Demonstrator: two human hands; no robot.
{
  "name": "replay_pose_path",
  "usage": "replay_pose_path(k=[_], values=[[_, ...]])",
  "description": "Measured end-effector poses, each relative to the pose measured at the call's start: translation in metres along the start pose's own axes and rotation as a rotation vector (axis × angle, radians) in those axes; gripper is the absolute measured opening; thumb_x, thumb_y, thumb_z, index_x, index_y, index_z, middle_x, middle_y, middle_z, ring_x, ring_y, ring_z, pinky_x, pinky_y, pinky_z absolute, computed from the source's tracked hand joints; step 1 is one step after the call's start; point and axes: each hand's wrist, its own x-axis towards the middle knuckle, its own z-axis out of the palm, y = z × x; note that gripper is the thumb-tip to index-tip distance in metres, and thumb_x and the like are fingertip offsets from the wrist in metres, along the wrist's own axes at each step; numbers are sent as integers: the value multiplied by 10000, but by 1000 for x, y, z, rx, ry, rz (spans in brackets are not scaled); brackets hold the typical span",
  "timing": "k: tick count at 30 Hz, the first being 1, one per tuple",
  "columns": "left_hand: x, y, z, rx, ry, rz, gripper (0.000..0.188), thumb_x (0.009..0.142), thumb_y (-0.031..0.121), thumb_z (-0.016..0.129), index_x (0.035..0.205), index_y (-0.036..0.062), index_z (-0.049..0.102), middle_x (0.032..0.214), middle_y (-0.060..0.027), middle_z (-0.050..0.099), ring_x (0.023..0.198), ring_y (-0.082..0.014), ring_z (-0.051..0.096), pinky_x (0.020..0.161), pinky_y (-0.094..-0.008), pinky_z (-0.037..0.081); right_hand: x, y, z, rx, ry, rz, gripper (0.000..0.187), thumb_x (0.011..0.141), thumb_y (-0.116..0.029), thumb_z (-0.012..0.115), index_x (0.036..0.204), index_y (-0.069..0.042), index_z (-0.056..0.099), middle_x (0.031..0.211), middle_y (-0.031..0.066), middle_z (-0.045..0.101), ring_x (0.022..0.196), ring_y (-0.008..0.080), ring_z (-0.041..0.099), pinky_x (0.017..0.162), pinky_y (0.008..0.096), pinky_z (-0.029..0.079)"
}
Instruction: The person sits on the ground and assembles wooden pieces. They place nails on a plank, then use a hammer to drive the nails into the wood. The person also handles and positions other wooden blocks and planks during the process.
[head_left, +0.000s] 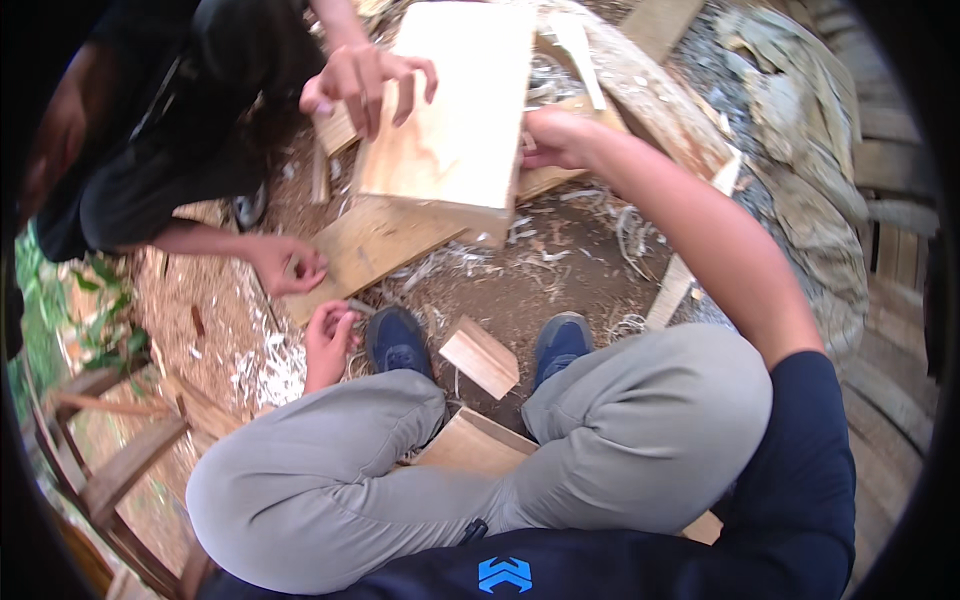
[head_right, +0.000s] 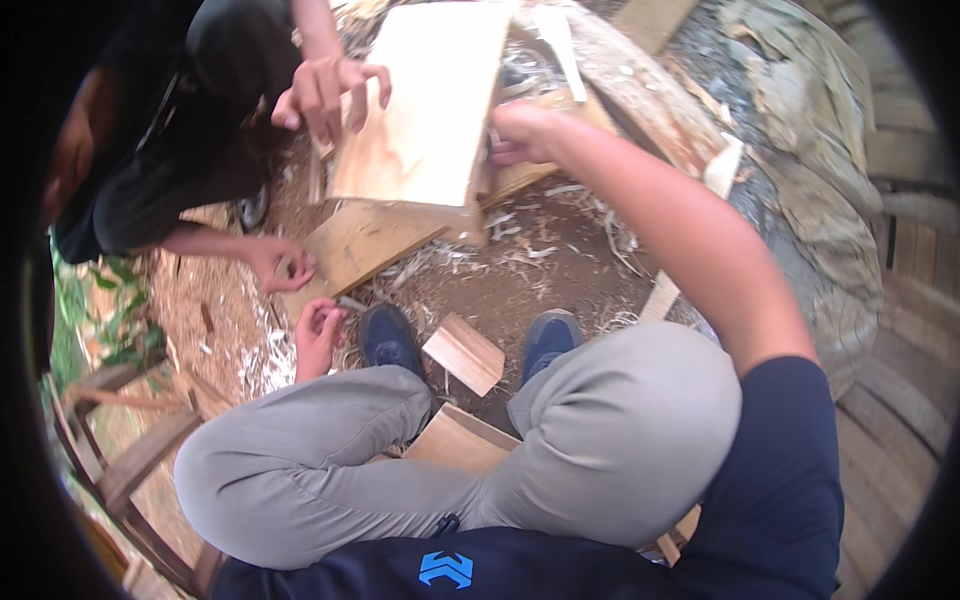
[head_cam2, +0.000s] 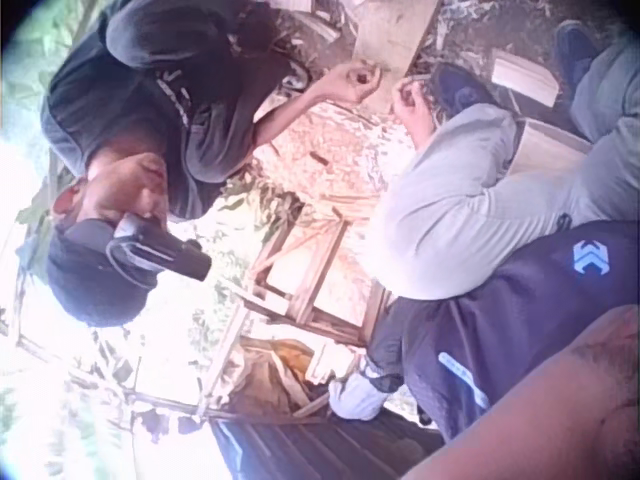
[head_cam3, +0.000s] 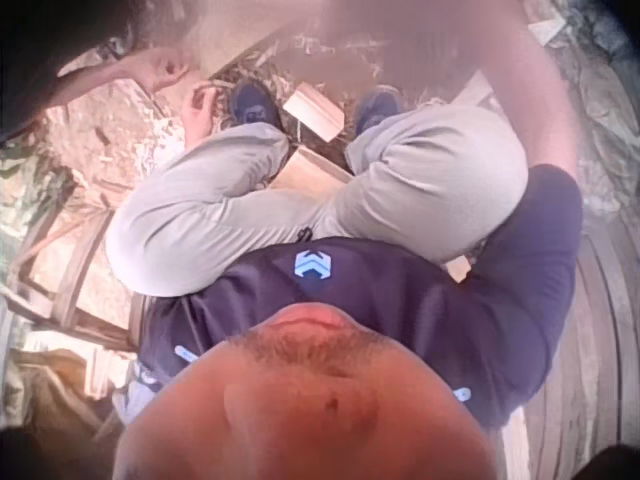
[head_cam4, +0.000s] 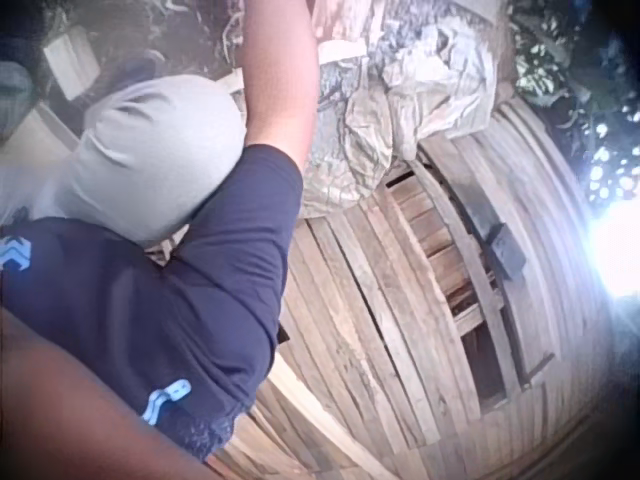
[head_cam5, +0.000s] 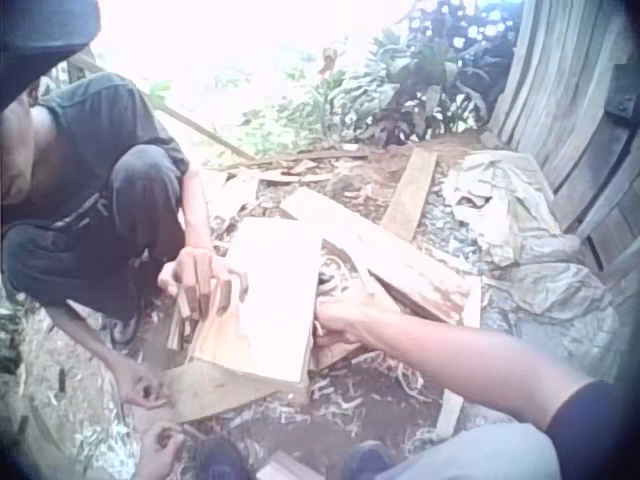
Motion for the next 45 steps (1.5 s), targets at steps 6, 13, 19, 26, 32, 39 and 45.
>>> replay_pose_path(k=[6,13,19,26,32,39,45], values=[[15,-10,-7,-61,-2,-20,251,1021,139,614,1238,13,628,1023,-61,720,645,-61,590,515,-189,419,-29,-28,-37,-50,91,127,294,1027,-315,553,1095,-29,551,670,-41,497,484,46,435,419,223,400],[18,-13,12,34,-33,87,165,1001,138,633,1102,15,677,1150,-81,714,598,-68,600,547,-214,481,-142,-33,-70,-241,276,64,216,995,-318,638,984,-117,560,648,-102,431,457,14,354,385,202,270],[23,9,21,133,-156,230,128,1000,97,617,1086,7,646,1386,-102,629,578,-52,577,527,-214,494,-248,-53,-75,-223,349,74,221,991,-276,636,1144,-133,566,654,-114,382,431,-7,318,356,197,208],[16,-10,18,115,10,300,132,961,116,696,1063,33,703,962,-27,711,563,-47,571,512,-217,445,-314,-68,-21,-151,394,-219,267,1050,-312,536,1181,-81,513,626,-75,374,397,16,335,327,205,286],[19,3,38,-41,62,213,169,913,123,754,1053,27,748,772,-18,702,526,-48,564,501,-232,442,-323,-68,45,-485,129,-69,194,929,-172,598,1066,-36,583,724,-76,472,561,30,412,493,221,317],[53,24,45,-179,72,247,174,927,129,737,1053,15,771,821,-30,744,519,-58,577,485,-225,467,-279,-51,130,-785,-71,-161,281,1016,-210,612,1190,-1,542,741,165,614,652,275,607,627,393,458],[58,10,51,-126,99,210,164,918,132,727,1033,30,783,807,-58,758,526,-69,591,498,-242,478,-237,-30,153,-930,19,-431,243,1034,-212,563,1090,21,522,848,272,625,818,481,619,701,508,473]])
